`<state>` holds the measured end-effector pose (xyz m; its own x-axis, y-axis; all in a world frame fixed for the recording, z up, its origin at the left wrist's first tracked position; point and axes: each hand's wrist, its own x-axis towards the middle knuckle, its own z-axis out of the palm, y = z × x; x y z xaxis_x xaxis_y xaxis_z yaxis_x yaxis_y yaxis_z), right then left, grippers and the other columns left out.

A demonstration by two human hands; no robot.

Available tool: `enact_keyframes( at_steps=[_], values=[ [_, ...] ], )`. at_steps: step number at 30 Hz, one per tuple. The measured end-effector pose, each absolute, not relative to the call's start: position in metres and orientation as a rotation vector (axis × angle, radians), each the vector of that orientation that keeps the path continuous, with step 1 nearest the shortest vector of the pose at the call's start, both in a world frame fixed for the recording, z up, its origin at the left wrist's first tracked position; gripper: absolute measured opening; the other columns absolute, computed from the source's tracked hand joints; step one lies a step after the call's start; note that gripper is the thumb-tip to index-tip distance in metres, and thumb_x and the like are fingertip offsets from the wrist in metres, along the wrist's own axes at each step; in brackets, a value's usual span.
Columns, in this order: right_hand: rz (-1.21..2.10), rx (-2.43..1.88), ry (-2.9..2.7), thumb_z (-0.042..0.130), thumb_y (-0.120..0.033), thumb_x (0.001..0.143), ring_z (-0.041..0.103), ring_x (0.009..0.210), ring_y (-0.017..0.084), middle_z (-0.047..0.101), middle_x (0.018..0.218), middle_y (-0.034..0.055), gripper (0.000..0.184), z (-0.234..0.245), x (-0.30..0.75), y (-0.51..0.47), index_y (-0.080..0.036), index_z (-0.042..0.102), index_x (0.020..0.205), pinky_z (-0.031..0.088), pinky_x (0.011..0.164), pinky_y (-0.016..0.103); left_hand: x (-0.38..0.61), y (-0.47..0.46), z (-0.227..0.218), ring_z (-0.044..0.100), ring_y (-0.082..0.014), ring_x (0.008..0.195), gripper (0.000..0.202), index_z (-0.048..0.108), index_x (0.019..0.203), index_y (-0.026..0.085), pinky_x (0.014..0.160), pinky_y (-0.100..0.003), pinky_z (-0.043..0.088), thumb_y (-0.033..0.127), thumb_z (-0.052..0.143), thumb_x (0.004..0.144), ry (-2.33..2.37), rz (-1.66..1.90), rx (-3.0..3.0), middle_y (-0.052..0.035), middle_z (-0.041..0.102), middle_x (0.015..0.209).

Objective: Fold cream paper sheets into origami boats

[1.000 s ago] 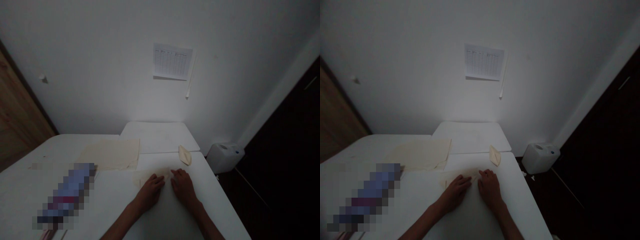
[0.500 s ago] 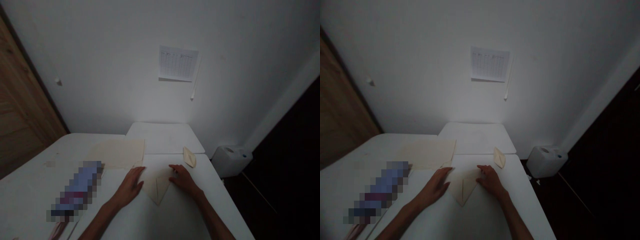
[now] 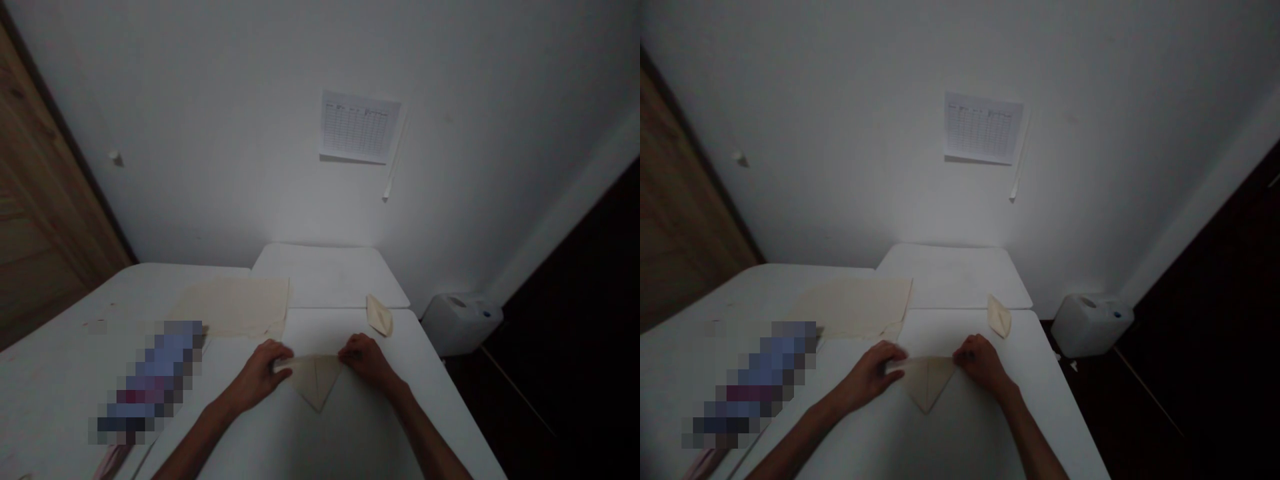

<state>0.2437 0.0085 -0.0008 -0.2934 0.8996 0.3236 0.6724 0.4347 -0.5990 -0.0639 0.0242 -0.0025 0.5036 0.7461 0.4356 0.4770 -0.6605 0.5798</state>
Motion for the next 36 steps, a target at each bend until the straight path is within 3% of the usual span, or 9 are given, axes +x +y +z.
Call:
enact_keyframes(
  at_steps=[2, 5, 13, 16, 20, 23, 28, 36],
  values=[
    [0.440, -1.300, -2.060, 0.069, -0.014, 0.077, 0.060, 0.078, 0.016, 0.067, 0.080, 0.0013, 0.011, -0.003, 0.244, 0.008, -0.023, 0.074, 0.079, 0.045, 0.072, 0.027, -0.061, 0.025, 0.000, 0.057, -0.0182, 0.081, 0.008, 0.063, 0.085, 0.020, 0.075, -0.031, 0.045, 0.028, 0.064, 0.084, 0.965, 0.937, 2.367, -0.0035, 0.063, 0.083],
    [0.394, -1.289, -2.049, 0.066, -0.008, 0.076, 0.060, 0.078, 0.015, 0.066, 0.083, 0.0012, 0.020, -0.008, 0.245, 0.006, -0.024, 0.074, 0.084, 0.046, 0.071, 0.025, -0.058, 0.024, 0.005, 0.056, -0.0178, 0.081, 0.011, 0.063, 0.076, 0.019, 0.072, -0.029, 0.044, 0.023, 0.060, 0.085, 0.905, 0.932, 2.387, -0.0033, 0.061, 0.079],
    [0.135, -1.224, -2.245, 0.057, -0.008, 0.085, 0.060, 0.088, 0.015, 0.068, 0.095, 0.0027, 0.024, -0.009, 0.248, -0.005, -0.024, 0.071, 0.096, 0.047, 0.079, 0.025, -0.056, 0.019, 0.007, 0.055, -0.0203, 0.088, 0.019, 0.061, 0.083, 0.017, 0.077, -0.034, 0.047, 0.008, 0.045, 0.086, 0.823, 0.882, 2.577, -0.0076, 0.062, 0.087],
    [-0.017, -1.207, -2.390, 0.054, -0.009, 0.089, 0.059, 0.087, 0.016, 0.067, 0.096, 0.0037, 0.024, -0.001, 0.247, -0.010, -0.023, 0.068, 0.102, 0.047, 0.077, 0.026, -0.053, 0.015, 0.004, 0.056, -0.0215, 0.094, 0.028, 0.062, 0.093, 0.018, 0.082, -0.037, 0.048, 0.002, 0.040, 0.085, 0.871, 0.742, 2.680, -0.0083, 0.064, 0.094],
    [-0.170, -1.208, -2.506, 0.054, -0.011, 0.090, 0.057, 0.087, 0.018, 0.067, 0.096, 0.0053, 0.021, 0.004, 0.244, -0.014, -0.020, 0.065, 0.106, 0.047, 0.074, 0.027, -0.040, 0.007, 0.001, 0.050, -0.0241, 0.117, 0.061, 0.053, 0.124, 0.021, 0.100, -0.046, 0.042, -0.008, 0.039, 0.073, 0.895, 0.609, 2.797, -0.0076, 0.059, 0.126],
    [-0.221, -1.210, -2.522, 0.056, -0.012, 0.090, 0.057, 0.087, 0.018, 0.066, 0.097, 0.0054, 0.020, 0.002, 0.244, -0.015, -0.020, 0.064, 0.106, 0.047, 0.073, 0.027, -0.028, -0.002, 0.004, 0.046, -0.0268, 0.124, 0.071, 0.041, 0.137, 0.021, 0.105, -0.048, 0.039, 0.000, 0.050, 0.069, 0.954, 0.570, 2.764, -0.0082, 0.051, 0.138],
    [-0.229, -1.238, -2.500, 0.058, -0.012, 0.088, 0.056, 0.088, 0.019, 0.066, 0.099, 0.0058, 0.020, -0.003, 0.246, -0.013, -0.020, 0.064, 0.105, 0.047, 0.072, 0.027, -0.015, -0.009, 0.009, 0.050, -0.0278, 0.120, 0.045, 0.051, 0.130, 0.020, 0.102, -0.048, 0.043, 0.020, 0.054, 0.085, 1.010, 0.566, 2.738, -0.0086, 0.055, 0.134],
    [-0.122, -1.202, -2.475, 0.053, -0.008, 0.088, 0.055, 0.091, 0.021, 0.066, 0.099, 0.0074, 0.022, 0.006, 0.243, -0.020, -0.019, 0.065, 0.103, 0.048, 0.081, 0.031, -0.014, -0.011, 0.007, 0.053, -0.0272, 0.115, 0.036, 0.056, 0.124, 0.022, 0.097, -0.049, 0.046, 0.018, 0.051, 0.089, 0.921, 0.708, 2.759, -0.0081, 0.060, 0.127]
  ],
)
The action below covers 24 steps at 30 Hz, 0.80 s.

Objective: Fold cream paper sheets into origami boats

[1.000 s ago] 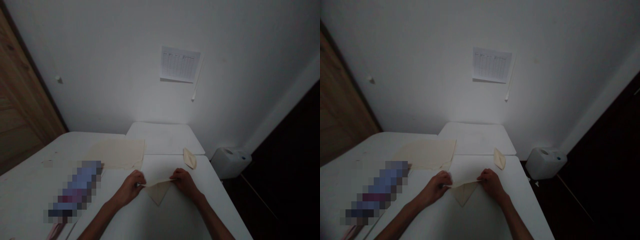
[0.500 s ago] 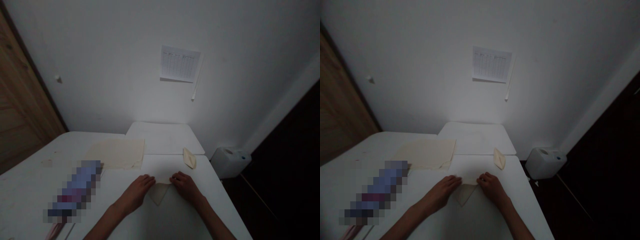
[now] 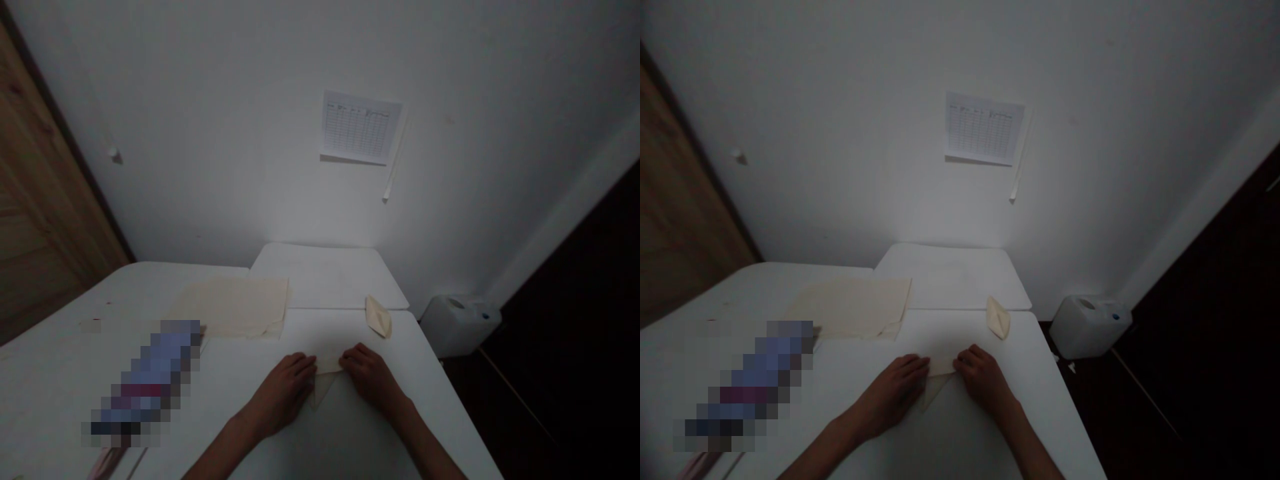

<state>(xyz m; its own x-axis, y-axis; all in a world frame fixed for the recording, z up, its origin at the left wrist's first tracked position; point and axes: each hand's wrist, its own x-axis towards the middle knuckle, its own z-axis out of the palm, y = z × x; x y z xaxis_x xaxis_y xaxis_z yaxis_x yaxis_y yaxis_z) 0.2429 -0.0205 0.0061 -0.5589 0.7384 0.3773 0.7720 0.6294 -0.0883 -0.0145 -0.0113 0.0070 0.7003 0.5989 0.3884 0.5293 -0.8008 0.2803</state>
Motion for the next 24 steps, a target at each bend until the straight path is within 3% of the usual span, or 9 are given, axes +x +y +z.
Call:
enact_keyframes(
  at_steps=[4, 10, 18, 24],
  values=[
    [-0.037, -1.169, -2.468, 0.050, -0.007, 0.088, 0.054, 0.093, 0.021, 0.065, 0.103, 0.0070, 0.023, 0.012, 0.236, -0.027, -0.018, 0.065, 0.102, 0.047, 0.085, 0.033, -0.013, -0.012, 0.009, 0.052, -0.0282, 0.115, 0.037, 0.055, 0.124, 0.022, 0.098, -0.050, 0.044, 0.018, 0.053, 0.087, 0.956, 0.696, 2.759, -0.0081, 0.058, 0.129],
    [0.017, -1.206, -2.384, 0.051, -0.016, 0.092, 0.055, 0.096, 0.020, 0.067, 0.107, 0.0049, 0.021, 0.013, 0.223, -0.025, -0.021, 0.065, 0.107, 0.044, 0.090, 0.035, -0.014, -0.009, 0.006, 0.052, -0.0289, 0.115, 0.041, 0.054, 0.124, 0.022, 0.099, -0.050, 0.043, 0.018, 0.058, 0.083, 1.014, 0.691, 2.727, -0.0078, 0.059, 0.129],
    [0.013, -1.202, -2.368, 0.053, -0.019, 0.093, 0.056, 0.092, 0.018, 0.069, 0.106, 0.0043, 0.019, 0.010, 0.221, -0.023, -0.024, 0.067, 0.103, 0.046, 0.083, 0.030, -0.039, -0.001, 0.003, 0.054, -0.0254, 0.113, 0.026, 0.060, 0.116, 0.021, 0.098, -0.046, 0.046, 0.019, 0.049, 0.092, 0.966, 0.821, 2.694, -0.0087, 0.064, 0.118],
    [-0.026, -1.211, -2.357, 0.051, -0.019, 0.094, 0.057, 0.093, 0.019, 0.069, 0.105, 0.0051, 0.019, 0.010, 0.219, -0.025, -0.024, 0.067, 0.104, 0.047, 0.085, 0.032, -0.054, -0.002, 0.010, 0.053, -0.0261, 0.115, 0.033, 0.053, 0.124, 0.022, 0.100, -0.048, 0.044, 0.021, 0.050, 0.091, 0.972, 0.873, 2.611, -0.0100, 0.061, 0.121]
  ],
)
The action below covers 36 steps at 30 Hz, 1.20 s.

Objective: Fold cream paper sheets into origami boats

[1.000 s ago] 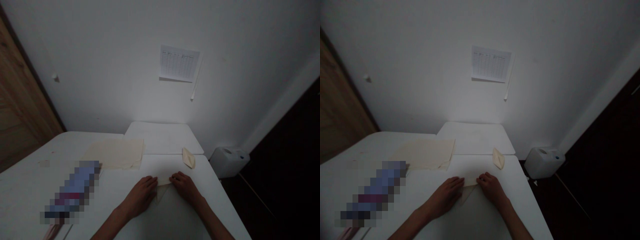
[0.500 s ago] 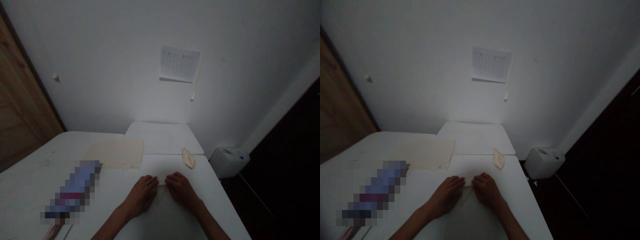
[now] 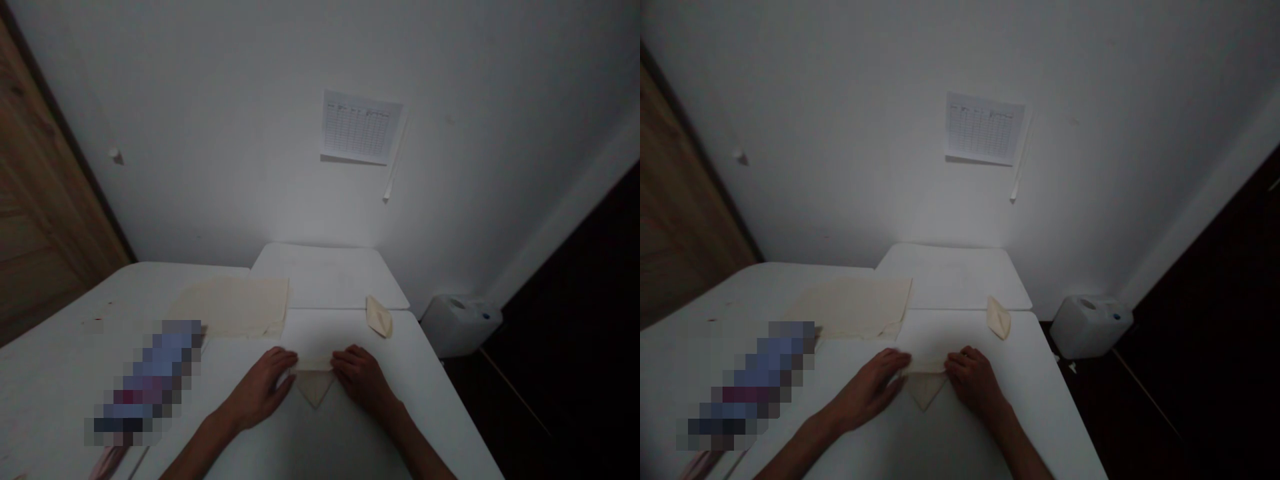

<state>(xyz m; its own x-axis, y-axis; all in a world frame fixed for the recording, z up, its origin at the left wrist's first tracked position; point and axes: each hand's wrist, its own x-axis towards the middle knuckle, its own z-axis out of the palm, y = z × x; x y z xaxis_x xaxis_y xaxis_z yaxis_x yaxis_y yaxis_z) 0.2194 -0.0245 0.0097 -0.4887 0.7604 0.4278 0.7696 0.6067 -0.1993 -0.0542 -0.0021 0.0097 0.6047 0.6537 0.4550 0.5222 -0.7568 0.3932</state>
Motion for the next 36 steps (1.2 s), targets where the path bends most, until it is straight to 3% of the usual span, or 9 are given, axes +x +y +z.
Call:
enact_keyframes(
  at_steps=[6, 14, 20, 28, 36],
  values=[
    [-0.002, -1.211, -2.346, 0.050, -0.019, 0.094, 0.057, 0.093, 0.019, 0.069, 0.106, 0.0046, 0.020, 0.008, 0.220, -0.022, -0.023, 0.067, 0.103, 0.047, 0.084, 0.032, -0.052, 0.006, 0.009, 0.058, -0.0214, 0.099, 0.029, 0.058, 0.113, 0.021, 0.087, -0.038, 0.050, 0.013, 0.042, 0.090, 0.963, 0.959, 2.480, -0.0087, 0.064, 0.104],
    [0.021, -1.174, -2.322, 0.051, -0.017, 0.094, 0.059, 0.093, 0.018, 0.070, 0.106, 0.0044, 0.021, 0.002, 0.230, -0.015, -0.023, 0.067, 0.107, 0.048, 0.084, 0.030, -0.051, 0.017, 0.006, 0.055, -0.0210, 0.093, 0.021, 0.064, 0.094, 0.019, 0.082, -0.037, 0.048, 0.011, 0.048, 0.085, 0.925, 0.950, 2.451, -0.0076, 0.062, 0.093],
    [0.014, -1.175, -2.361, 0.054, -0.013, 0.091, 0.060, 0.091, 0.018, 0.071, 0.102, 0.0028, 0.021, 0.001, 0.234, -0.010, -0.024, 0.069, 0.102, 0.047, 0.083, 0.029, -0.047, 0.022, 0.007, 0.054, -0.0197, 0.085, 0.022, 0.063, 0.090, 0.019, 0.074, -0.033, 0.046, 0.013, 0.041, 0.092, 0.977, 0.898, 2.572, -0.0067, 0.059, 0.086],
    [-0.082, -1.140, -2.452, 0.054, -0.015, 0.091, 0.062, 0.085, 0.019, 0.072, 0.100, 0.0046, 0.019, 0.000, 0.236, -0.010, -0.021, 0.068, 0.102, 0.050, 0.079, 0.030, -0.043, 0.020, 0.005, 0.051, -0.0215, 0.087, 0.024, 0.062, 0.087, 0.021, 0.078, -0.033, 0.043, 0.010, 0.041, 0.091, 1.041, 0.640, 2.823, -0.0051, 0.059, 0.092],
    [-0.024, -1.131, -2.456, 0.049, -0.009, 0.090, 0.060, 0.102, 0.020, 0.068, 0.113, 0.0047, 0.030, 0.000, 0.246, -0.023, -0.020, 0.064, 0.114, 0.048, 0.090, 0.031, -0.050, 0.006, 0.015, 0.054, -0.0216, 0.088, 0.026, 0.059, 0.093, 0.020, 0.080, -0.034, 0.046, 0.008, 0.036, 0.090, 1.048, 0.537, 2.826, -0.0071, 0.057, 0.095]
  ],
)
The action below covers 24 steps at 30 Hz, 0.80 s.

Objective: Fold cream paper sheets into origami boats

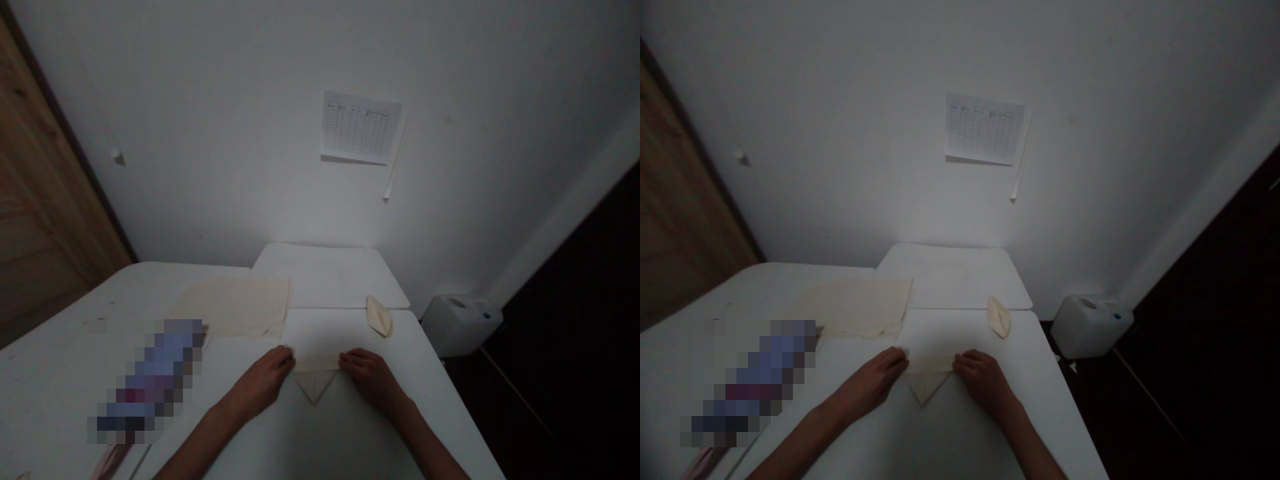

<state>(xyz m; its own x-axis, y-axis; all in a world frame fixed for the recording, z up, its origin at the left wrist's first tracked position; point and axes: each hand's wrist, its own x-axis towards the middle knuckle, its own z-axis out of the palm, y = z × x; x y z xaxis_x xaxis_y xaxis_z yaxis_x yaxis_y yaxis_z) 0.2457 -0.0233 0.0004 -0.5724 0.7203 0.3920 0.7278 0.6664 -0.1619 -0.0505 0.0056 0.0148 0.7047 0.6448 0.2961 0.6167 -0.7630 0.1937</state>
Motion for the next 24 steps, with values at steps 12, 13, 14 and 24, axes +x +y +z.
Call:
enact_keyframes(
  at_steps=[12, 13, 14, 24],
  values=[
    [-0.086, -1.347, -2.317, 0.053, -0.017, 0.092, 0.058, 0.083, 0.019, 0.068, 0.084, 0.0051, 0.014, 0.005, 0.203, -0.022, -0.019, 0.065, 0.084, 0.048, 0.078, 0.029, -0.015, -0.001, -0.012, 0.051, -0.0250, 0.115, 0.044, 0.057, 0.117, 0.017, 0.098, -0.044, 0.043, -0.002, 0.044, 0.080, 1.124, 0.605, 2.833, -0.0092, 0.058, 0.127],
    [-0.044, -1.323, -2.316, 0.052, -0.014, 0.092, 0.058, 0.085, 0.019, 0.069, 0.089, 0.0050, 0.014, 0.004, 0.200, -0.022, -0.019, 0.065, 0.090, 0.048, 0.079, 0.029, -0.015, -0.001, -0.015, 0.050, -0.0252, 0.116, 0.051, 0.055, 0.121, 0.019, 0.099, -0.045, 0.042, -0.004, 0.044, 0.077, 1.097, 0.571, 2.837, -0.0077, 0.056, 0.130],
    [0.004, -1.298, -2.313, 0.050, -0.012, 0.092, 0.057, 0.087, 0.018, 0.069, 0.094, 0.0050, 0.017, 0.004, 0.198, -0.022, -0.019, 0.065, 0.097, 0.048, 0.080, 0.028, -0.015, 0.000, -0.017, 0.050, -0.0257, 0.117, 0.055, 0.055, 0.122, 0.020, 0.099, -0.046, 0.042, -0.006, 0.044, 0.075, 1.080, 0.542, 2.837, -0.0067, 0.056, 0.132],
    [0.161, -1.363, -2.372, 0.046, -0.003, 0.086, 0.054, 0.089, 0.019, 0.068, 0.099, 0.0025, 0.046, 0.011, 0.190, -0.025, -0.023, 0.055, 0.126, 0.044, 0.081, 0.026, -0.013, -0.007, -0.007, 0.052, -0.0254, 0.114, 0.061, 0.050, 0.129, 0.023, 0.093, -0.045, 0.044, -0.006, 0.045, 0.076, 1.086, 0.514, 2.804, -0.0060, 0.056, 0.133]
  ],
)
